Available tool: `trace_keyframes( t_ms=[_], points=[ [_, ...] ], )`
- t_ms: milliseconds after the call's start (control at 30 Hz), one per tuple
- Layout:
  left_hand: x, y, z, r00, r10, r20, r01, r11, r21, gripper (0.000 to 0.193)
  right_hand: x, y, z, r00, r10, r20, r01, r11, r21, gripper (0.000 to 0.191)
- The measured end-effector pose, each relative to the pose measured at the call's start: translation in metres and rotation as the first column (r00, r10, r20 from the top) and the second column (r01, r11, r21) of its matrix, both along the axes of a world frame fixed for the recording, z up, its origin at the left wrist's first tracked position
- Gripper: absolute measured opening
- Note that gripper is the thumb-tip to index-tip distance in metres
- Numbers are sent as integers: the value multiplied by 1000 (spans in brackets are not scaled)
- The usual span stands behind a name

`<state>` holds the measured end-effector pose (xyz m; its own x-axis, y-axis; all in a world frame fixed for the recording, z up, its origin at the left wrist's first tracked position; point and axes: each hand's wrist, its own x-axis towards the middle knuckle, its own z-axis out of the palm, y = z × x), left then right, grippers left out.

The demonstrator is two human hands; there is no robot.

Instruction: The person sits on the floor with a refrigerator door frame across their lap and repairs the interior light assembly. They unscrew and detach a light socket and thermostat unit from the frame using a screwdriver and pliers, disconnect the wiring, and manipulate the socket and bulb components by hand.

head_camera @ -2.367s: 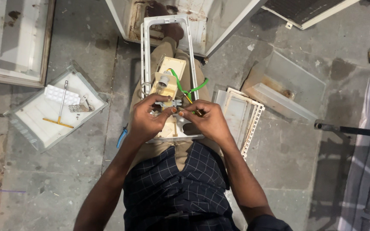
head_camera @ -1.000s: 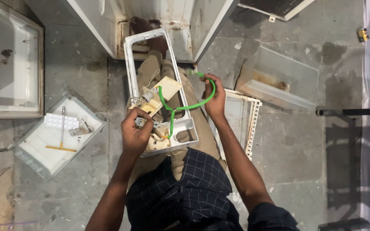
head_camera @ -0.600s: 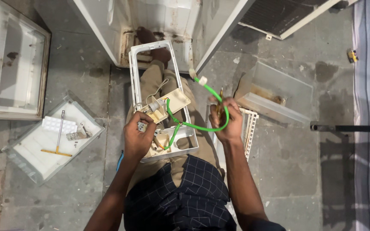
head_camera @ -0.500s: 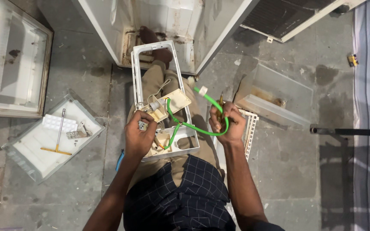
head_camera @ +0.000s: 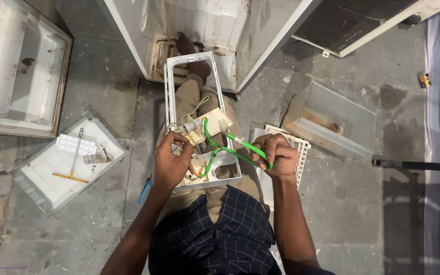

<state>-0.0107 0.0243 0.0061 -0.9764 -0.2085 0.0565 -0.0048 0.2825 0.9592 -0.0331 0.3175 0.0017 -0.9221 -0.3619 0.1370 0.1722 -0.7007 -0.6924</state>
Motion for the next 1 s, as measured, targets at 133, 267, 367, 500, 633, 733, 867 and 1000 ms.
trace_keyframes(
  t_ms=[133, 267, 367, 500, 633, 733, 867, 1000],
  points=[
    [0, 0, -2, 1000, 4, 0, -4, 1000, 2, 13, -4, -5, 11, 978, 140, -152, -150, 987, -56, 13],
    [0, 0, -3, 1000, 5, 9, -5, 1000, 12, 13, -3, -8, 22, 917, 300, -263, -326, 943, -62, 21],
    [0, -1, -3, 1000, 2, 20, -3, 1000, 22, 12, 3, -11, 29, 884, 368, -289, -372, 927, 43, 22],
    [0, -1, -3, 999, -8, 43, 6, 998, 55, 13, 19, -16, 45, 875, 411, -254, -353, 903, 245, 37],
    [-1, -1, -2, 999, 9, 35, -10, 999, 33, 12, 24, -21, 71, 836, 470, -284, -309, 830, 465, 31],
    [-2, -1, 0, 1000, 10, 7, -10, 1000, 12, 12, 27, -28, 94, 791, 515, -331, -253, 767, 590, 27],
    [-1, 0, 4, 995, 15, 96, -21, 998, 63, 13, 42, -44, 117, 790, 460, -405, -30, 689, 724, 46],
    [-1, -1, 7, 982, 24, 187, -47, 992, 119, 13, 50, -55, 130, 745, 320, -585, 325, 592, 738, 48]
  ],
)
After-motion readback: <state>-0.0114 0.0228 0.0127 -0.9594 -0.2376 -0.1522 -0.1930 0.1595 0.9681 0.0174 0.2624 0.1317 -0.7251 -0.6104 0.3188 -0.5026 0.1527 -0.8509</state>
